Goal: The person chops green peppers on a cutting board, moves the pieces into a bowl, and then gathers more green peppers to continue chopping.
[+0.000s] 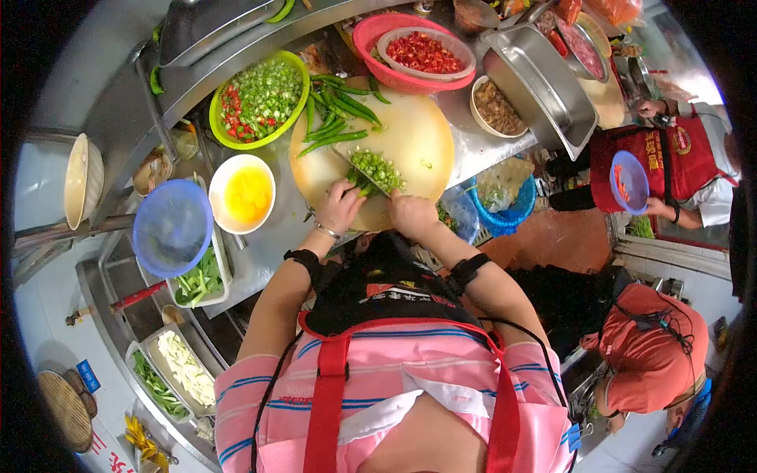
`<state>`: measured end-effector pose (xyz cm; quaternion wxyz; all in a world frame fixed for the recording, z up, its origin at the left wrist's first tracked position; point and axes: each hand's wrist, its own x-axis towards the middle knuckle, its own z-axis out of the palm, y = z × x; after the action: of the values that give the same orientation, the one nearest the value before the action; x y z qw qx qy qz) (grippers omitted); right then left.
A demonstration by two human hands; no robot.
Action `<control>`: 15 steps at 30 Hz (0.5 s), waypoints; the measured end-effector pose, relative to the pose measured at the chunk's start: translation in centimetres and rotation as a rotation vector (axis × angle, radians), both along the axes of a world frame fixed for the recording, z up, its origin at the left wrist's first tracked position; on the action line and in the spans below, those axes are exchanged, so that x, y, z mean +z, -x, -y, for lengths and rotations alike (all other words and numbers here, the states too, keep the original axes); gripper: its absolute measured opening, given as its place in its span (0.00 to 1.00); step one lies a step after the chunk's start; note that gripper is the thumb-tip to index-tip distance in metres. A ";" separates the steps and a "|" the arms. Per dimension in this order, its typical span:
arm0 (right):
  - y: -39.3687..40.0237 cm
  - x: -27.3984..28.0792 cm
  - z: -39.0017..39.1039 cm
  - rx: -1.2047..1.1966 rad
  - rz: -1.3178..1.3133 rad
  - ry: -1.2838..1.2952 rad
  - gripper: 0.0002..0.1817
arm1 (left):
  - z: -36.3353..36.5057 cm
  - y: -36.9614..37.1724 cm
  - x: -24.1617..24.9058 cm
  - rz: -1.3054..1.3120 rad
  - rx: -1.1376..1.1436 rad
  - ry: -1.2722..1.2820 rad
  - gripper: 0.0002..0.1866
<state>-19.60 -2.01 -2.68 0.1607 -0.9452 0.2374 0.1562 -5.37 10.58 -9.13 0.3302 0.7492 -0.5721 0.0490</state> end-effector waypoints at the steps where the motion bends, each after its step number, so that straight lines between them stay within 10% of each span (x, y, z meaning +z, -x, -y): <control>1: 0.5 -0.1 0.1 -0.003 0.002 0.000 0.14 | -0.4 0.3 0.3 -0.041 0.010 -0.040 0.13; 15: 2.2 1.4 0.8 -0.054 0.203 0.067 0.13 | -0.7 -0.9 -0.2 -0.024 -0.033 0.044 0.09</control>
<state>-21.80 -2.85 -1.27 0.1564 -0.9542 0.2506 0.0471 -4.49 11.31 -9.34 0.3543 0.7327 -0.5791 0.0471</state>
